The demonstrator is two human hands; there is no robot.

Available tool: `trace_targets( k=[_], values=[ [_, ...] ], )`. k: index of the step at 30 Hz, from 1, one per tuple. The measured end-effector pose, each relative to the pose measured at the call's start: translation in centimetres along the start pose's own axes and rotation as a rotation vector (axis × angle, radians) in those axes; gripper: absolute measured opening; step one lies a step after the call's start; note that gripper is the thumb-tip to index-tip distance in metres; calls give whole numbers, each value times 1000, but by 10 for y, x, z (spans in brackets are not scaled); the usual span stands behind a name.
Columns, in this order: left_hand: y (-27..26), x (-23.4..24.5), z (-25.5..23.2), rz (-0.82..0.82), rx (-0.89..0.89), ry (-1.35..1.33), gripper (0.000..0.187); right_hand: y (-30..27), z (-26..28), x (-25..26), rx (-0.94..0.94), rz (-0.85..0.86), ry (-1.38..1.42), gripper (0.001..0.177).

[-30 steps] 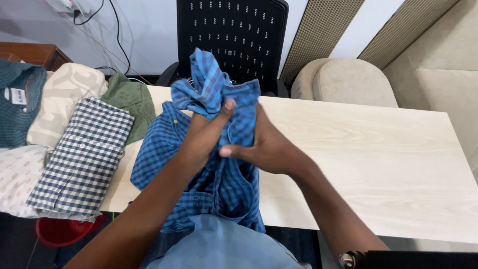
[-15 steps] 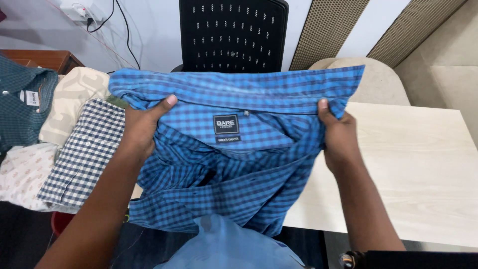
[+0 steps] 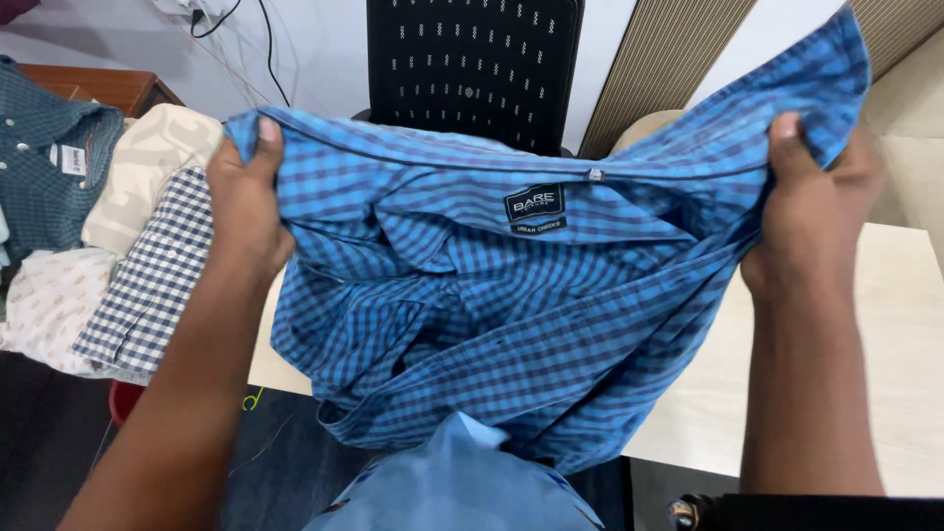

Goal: The person folds a blue checkered shirt on a white table. They smooth the fabric, button the collar, align the sleeves, and fold the shirt into a compact rectangle.

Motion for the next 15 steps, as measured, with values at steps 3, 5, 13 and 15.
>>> trace_targets(
  k=[3, 5, 13, 15],
  values=[
    [19, -4, -23, 105, -82, -244, 20, 9, 10, -8, -91, 21, 170, 17],
    [28, -5, -17, 24, -38, -278, 24, 10, 12, -20, -21, 32, 93, 18],
    [-35, -28, 67, -55, 391, 9, 43, -9, -52, -53, -131, -146, -761, 20],
    [-47, -43, 76, 32, 373, 87, 56, -18, -62, -62, -173, -159, -777, 23]
  ],
)
Point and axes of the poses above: each hand's wrist, its own y-axis towards the middle knuckle, its own x-axis out of the back of the hand, z = x × y, the point moved 7 cm from there along y, towards the middle knuckle, and after that the axes turned 15 degrees about -x, right-handed, at the moved point
